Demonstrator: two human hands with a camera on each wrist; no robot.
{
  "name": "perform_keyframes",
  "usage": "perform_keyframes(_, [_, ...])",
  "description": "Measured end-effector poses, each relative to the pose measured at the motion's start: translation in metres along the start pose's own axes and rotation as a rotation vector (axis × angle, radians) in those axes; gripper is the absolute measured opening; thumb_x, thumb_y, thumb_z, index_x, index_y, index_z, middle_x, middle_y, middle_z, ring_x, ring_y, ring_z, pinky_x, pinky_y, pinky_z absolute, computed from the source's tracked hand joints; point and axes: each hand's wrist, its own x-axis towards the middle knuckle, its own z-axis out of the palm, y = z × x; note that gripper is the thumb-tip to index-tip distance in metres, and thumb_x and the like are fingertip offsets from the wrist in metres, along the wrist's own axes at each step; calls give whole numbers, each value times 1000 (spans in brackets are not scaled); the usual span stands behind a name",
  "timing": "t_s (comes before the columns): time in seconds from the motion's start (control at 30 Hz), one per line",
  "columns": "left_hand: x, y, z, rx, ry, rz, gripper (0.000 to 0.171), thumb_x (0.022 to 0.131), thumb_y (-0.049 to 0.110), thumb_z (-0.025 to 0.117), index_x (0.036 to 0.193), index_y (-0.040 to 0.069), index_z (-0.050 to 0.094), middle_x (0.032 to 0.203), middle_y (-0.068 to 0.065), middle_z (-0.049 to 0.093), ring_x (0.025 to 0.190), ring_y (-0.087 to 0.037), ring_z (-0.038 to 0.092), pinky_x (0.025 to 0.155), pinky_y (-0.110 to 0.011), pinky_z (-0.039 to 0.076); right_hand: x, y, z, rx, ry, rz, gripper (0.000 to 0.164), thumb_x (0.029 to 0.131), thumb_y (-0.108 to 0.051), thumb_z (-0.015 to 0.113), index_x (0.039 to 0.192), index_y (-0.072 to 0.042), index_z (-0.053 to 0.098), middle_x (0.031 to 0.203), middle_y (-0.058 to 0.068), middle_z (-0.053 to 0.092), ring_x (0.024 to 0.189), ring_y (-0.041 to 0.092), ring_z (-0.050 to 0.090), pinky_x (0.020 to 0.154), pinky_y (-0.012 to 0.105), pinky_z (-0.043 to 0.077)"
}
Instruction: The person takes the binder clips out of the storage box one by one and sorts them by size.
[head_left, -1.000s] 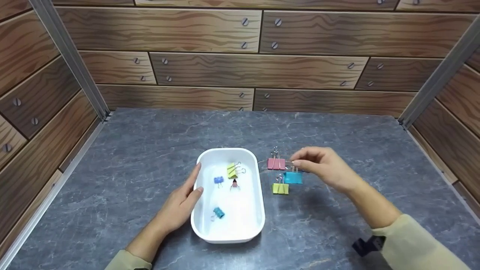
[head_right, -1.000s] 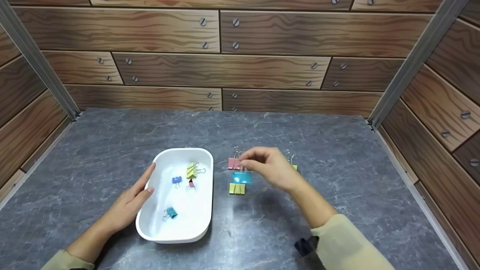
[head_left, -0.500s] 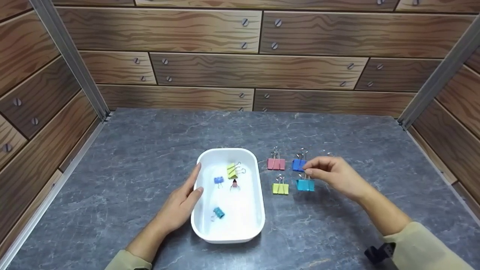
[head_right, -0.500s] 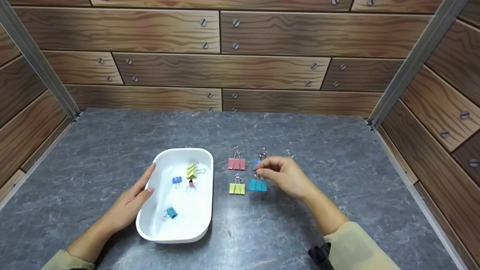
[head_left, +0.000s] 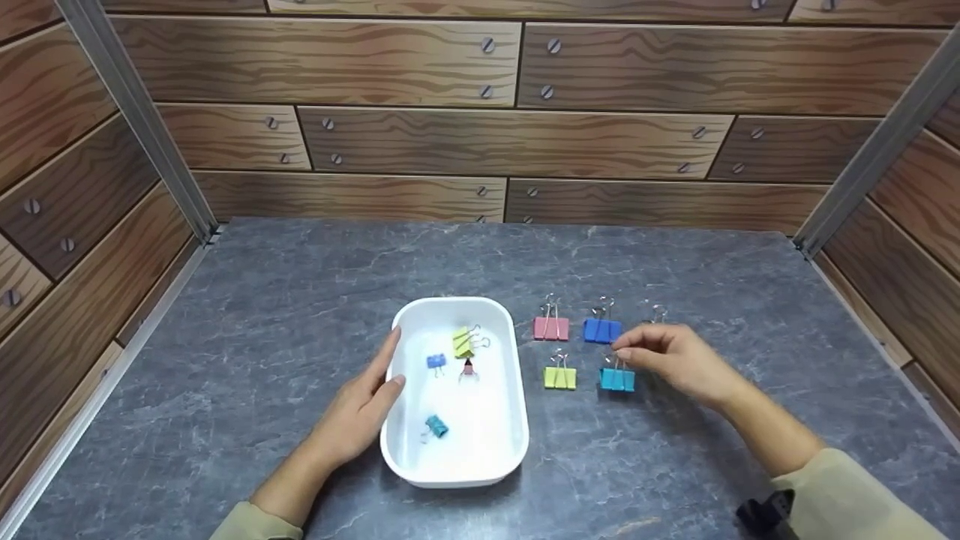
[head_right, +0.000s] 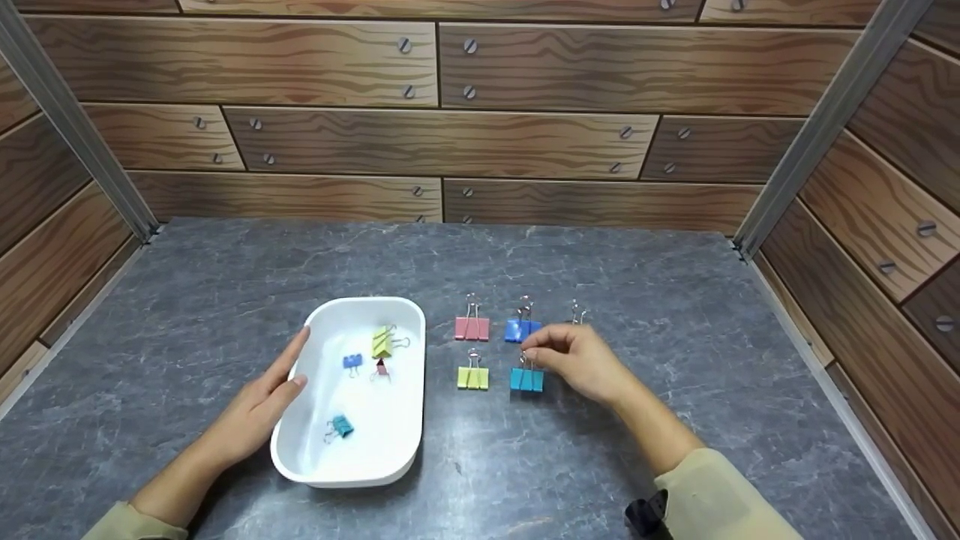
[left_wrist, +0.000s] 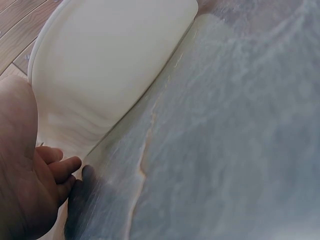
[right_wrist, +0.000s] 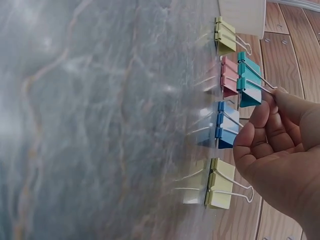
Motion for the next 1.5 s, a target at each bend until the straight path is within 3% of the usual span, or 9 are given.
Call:
perform_keyframes(0.87, [0,-1,-1,11,0,-12,63,114,30,48,171,32,22,169,-6,36,152,-27,39,118,-55,37,1,7,-1,35,-50,-13,25,103,-9,70,121,9,72,110,18,74,96,11,69,86,27,58])
perform_keyframes(1.5, [-1,0,-1,-1,-4,-10,63,114,30,50,171,33,23,169,-5,36,153,-26,37,122,-52,32,1,11,-3,27,-63,11,27,104,-8,68,126,7,71,115,20,74,98,14,71,85,30,59])
